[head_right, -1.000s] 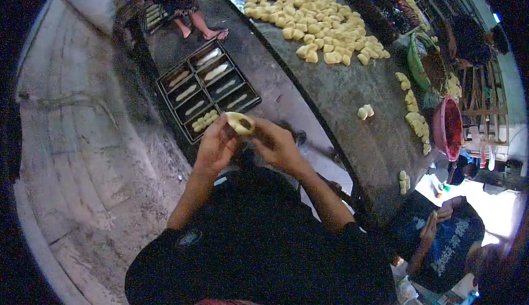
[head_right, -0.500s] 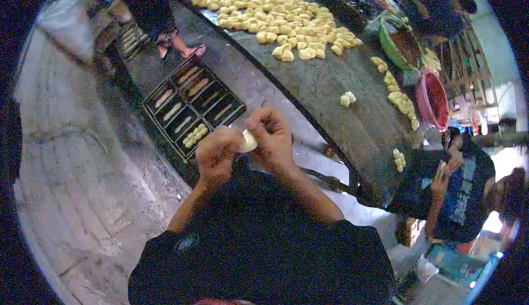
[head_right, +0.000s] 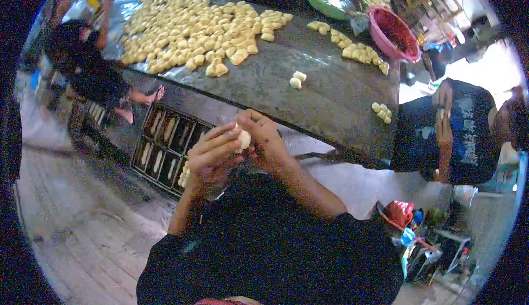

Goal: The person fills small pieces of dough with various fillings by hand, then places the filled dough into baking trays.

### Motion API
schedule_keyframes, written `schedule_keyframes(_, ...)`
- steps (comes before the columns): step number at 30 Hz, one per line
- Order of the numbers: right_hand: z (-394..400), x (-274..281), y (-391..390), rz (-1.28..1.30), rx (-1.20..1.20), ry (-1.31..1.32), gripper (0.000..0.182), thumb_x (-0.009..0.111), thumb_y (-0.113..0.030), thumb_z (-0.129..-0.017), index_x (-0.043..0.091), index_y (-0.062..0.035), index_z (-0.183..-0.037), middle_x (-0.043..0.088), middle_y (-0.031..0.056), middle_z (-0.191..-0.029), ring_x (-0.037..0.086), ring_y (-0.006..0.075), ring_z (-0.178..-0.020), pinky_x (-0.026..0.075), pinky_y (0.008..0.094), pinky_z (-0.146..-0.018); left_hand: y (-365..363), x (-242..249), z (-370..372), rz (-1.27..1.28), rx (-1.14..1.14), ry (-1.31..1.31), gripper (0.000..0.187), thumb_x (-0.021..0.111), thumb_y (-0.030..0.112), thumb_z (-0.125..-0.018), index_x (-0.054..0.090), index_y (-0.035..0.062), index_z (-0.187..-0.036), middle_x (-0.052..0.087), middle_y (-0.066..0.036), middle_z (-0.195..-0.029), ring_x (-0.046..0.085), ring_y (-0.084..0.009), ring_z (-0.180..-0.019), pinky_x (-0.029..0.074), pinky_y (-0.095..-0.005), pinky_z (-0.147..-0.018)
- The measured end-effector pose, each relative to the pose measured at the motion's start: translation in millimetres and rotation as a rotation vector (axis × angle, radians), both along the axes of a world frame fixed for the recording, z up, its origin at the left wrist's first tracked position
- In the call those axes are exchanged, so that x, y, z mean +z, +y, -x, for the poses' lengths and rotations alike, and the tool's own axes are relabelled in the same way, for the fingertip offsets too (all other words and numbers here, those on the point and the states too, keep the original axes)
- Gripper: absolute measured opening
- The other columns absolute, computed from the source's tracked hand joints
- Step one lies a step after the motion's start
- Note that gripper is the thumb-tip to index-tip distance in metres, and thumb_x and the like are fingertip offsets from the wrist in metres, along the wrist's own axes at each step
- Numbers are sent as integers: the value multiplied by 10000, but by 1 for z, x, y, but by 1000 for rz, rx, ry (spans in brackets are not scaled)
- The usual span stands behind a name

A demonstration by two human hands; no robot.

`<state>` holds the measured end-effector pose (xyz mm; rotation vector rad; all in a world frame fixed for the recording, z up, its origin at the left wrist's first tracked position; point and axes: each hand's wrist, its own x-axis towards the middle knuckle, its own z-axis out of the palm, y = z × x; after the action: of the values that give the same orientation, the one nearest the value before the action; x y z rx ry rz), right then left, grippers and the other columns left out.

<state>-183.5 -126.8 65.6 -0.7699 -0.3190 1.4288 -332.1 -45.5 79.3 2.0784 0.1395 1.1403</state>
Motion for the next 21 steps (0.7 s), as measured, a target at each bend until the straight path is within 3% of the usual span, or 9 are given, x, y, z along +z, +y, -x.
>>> schedule_keyframes(2, -7, -6, 5, 16, -44, 19, 271, 707, -312, -906, 554, -90, -931, 611, 6, -809, 583, 66, -694, 473, 201, -556, 11, -4, -14, -97, 7, 6, 266, 722, -6, -748, 708, 38, -1010, 706, -120, -1010, 672, -310, -970, 542, -362, -846)
schedule_keyframes(3, -9, -1, 5, 95, -151, -175, 282, 740, -304, -876, 587, -69, -908, 611, 8, -847, 579, 88, -694, 476, 227, -590, 17, -6, -22, -149, 14, 6, 274, 721, -11, -739, 707, 41, -1008, 706, -114, -972, 673, -302, -937, 543, -352, -831)
schedule_keyframes(7, -41, 11, 2, -259, -359, -990, 280, 826, -196, -760, 677, -35, -933, 595, 50, -893, 598, 133, -734, 489, 271, -649, 12, -4, -65, 327, 165, 18, 174, 726, 36, -767, 698, 38, -939, 638, -59, -785, 644, -222, -796, 518, -310, -758)
schedule_keyframes(10, -75, 19, -1, -243, -379, -1289, 240, 816, -155, -767, 687, -41, -934, 585, 62, -904, 601, 141, -759, 490, 271, -656, 11, -6, -114, 647, 33, -145, 117, 703, 60, -835, 693, 20, -944, 664, -56, -829, 636, -186, -819, 510, -300, -758)
schedule_keyframes(11, -88, 19, -2, -216, -363, -1300, 186, 773, -130, -813, 667, -50, -945, 577, 64, -943, 600, 144, -756, 491, 276, -656, 9, -24, -118, 828, -36, -68, 111, 681, 70, -884, 683, -13, -958, 677, -79, -896, 635, -167, -877, 509, -288, -764)
schedule_keyframes(14, -113, -6, -2, 33, -410, -787, 115, 704, -89, -868, 636, -42, -948, 575, 79, -970, 602, 152, -761, 494, 277, -674, 3, -35, -150, 852, 158, 162, 121, 675, 58, -893, 675, -40, -963, 681, -124, -975, 635, -159, -934, 511, -275, -757)
schedule_keyframes(15, -119, 11, -1, 147, -357, -615, 113, 638, -60, -904, 593, -27, -1002, 569, 90, -1004, 605, 159, -843, 498, 285, -715, 5, -39, -162, 874, 166, 160, 117, 688, 37, -874, 676, -34, -966, 685, -124, -983, 650, -154, -914, 519, -274, -739)
schedule_keyframes(18, -159, -24, -9, 117, -278, -978, 171, 599, -37, -914, 557, -17, -1078, 578, 95, -1033, 603, 179, -927, 502, 301, -764, 22, -46, -200, 767, 83, 253, 130, 684, 18, -866, 683, -18, -992, 696, -105, -958, 668, -161, -863, 529, -276, -729)
schedule_keyframes(21, -191, -45, -22, 120, -302, -1126, 187, 530, -7, -959, 526, -4, -1146, 551, 64, -1085, 578, 93, -926, 501, 245, -718, 32, -58, -217, 700, -166, 529, 169, 684, 4, -858, 683, -13, -1027, 692, -121, -1008, 671, -181, -924, 541, -289, -756)
